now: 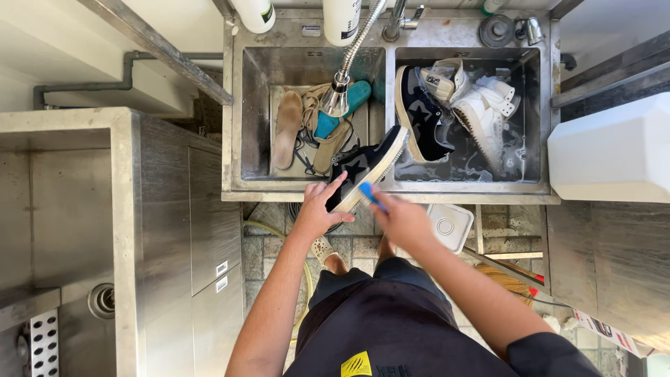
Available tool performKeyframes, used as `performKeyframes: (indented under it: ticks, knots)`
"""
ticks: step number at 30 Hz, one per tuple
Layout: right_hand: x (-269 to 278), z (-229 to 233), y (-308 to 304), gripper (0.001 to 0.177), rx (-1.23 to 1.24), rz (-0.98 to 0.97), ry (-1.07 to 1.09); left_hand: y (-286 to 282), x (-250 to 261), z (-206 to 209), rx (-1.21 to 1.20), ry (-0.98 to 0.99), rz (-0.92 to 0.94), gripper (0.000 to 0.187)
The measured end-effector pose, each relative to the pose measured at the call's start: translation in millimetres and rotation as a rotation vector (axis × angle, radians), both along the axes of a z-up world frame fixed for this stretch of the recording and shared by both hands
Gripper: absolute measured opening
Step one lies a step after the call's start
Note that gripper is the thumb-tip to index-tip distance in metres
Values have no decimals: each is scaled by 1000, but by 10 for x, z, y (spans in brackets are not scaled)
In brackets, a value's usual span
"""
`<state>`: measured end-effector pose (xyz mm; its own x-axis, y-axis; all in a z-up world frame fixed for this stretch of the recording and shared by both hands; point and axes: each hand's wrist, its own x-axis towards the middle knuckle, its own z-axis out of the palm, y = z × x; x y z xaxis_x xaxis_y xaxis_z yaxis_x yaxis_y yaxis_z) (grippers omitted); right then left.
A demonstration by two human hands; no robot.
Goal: The person scrubs a black sneaker with a brush in a sink, removes the insole, and uses a shoe washing machine to clean the sole and upper. The person then returns to the sink to scrub the shoe again.
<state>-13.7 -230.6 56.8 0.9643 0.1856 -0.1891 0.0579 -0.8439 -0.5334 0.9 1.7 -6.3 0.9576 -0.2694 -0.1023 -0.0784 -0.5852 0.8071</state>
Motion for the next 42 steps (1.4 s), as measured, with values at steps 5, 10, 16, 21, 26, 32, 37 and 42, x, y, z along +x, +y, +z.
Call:
performKeyframes:
  ticks: [5,10,16,21,26,32,37,42]
  knots:
    - [-91,-66,133,40,55,-53,-25,29,-31,-54,-11,22,21,111]
    - [-54,-27,144,43,-47,7,76,23,-63,-22,-17,9,15,111]
    - [-182,-56,296,41,30,-34,-58,7,-79,12,-16,24,18,111]
    - [14,89,41,42,18,-61,32,26,-44,23,-25,33,13,112]
    - [-134,-31,214,39,52,-49,92,24,-59,-15,5,37,13,114]
    - [-10,12,67,42,-27,-80,26,55,-26,29,-30,67,-44,124]
    - [-350,-49,369,43,136,31,-77,62,-79,-11,3,-4,-79,120]
    - [-105,-47,206,42,-117,-26,217,92,-53,62,22,74,-106,130]
